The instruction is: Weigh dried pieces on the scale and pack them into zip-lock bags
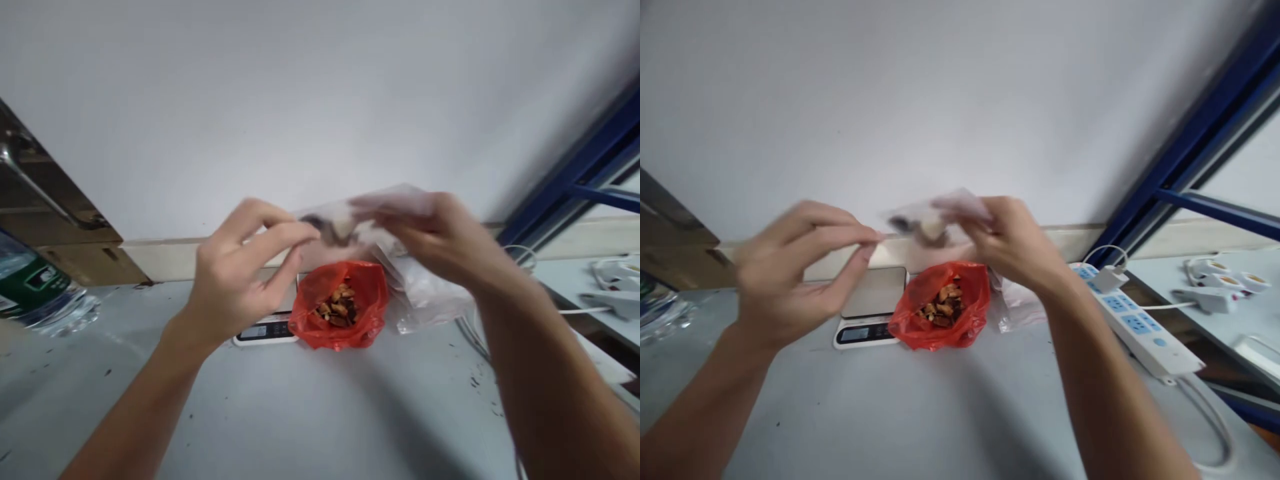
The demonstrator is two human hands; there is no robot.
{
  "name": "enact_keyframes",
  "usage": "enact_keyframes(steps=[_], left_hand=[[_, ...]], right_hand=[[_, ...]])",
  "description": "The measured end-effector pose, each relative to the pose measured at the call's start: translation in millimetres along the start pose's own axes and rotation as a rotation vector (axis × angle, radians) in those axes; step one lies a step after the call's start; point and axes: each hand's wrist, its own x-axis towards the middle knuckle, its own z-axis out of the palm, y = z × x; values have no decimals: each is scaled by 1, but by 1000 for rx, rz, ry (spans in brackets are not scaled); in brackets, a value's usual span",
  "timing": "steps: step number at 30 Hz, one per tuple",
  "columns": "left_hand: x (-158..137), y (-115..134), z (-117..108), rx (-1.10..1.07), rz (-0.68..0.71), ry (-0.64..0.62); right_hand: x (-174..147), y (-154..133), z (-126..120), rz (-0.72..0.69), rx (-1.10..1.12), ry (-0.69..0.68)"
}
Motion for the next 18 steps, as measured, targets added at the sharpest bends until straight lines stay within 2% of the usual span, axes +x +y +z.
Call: enact_keyframes(steps=[2, 3, 5, 6, 8, 10, 13, 18], left_hand=[[-7, 2, 13, -127, -34, -228], [-12, 2, 21, -173, -58, -367], [-24, 2, 39, -225, -113, -610], [-29, 2, 49, -246, -139, -707], [-38, 3, 66, -286, -182, -812], [-42, 4, 78, -299, -214, -884], [-43, 5, 87, -296, -277, -948], [-41, 3, 86, -333, -339, -922]], right_hand=[[-16, 20, -19, -44, -183, 206], [-26, 32, -24, -105, -297, 252], [-45, 57, -25, -169, -512, 184], [-55, 70, -22, -155, -599, 114], [-70, 93, -12, -109, -690, -5], [-78, 109, -3, -47, -691, -55], [-78, 117, -2, 57, -619, -50], [-66, 108, -13, 153, -535, 23]])
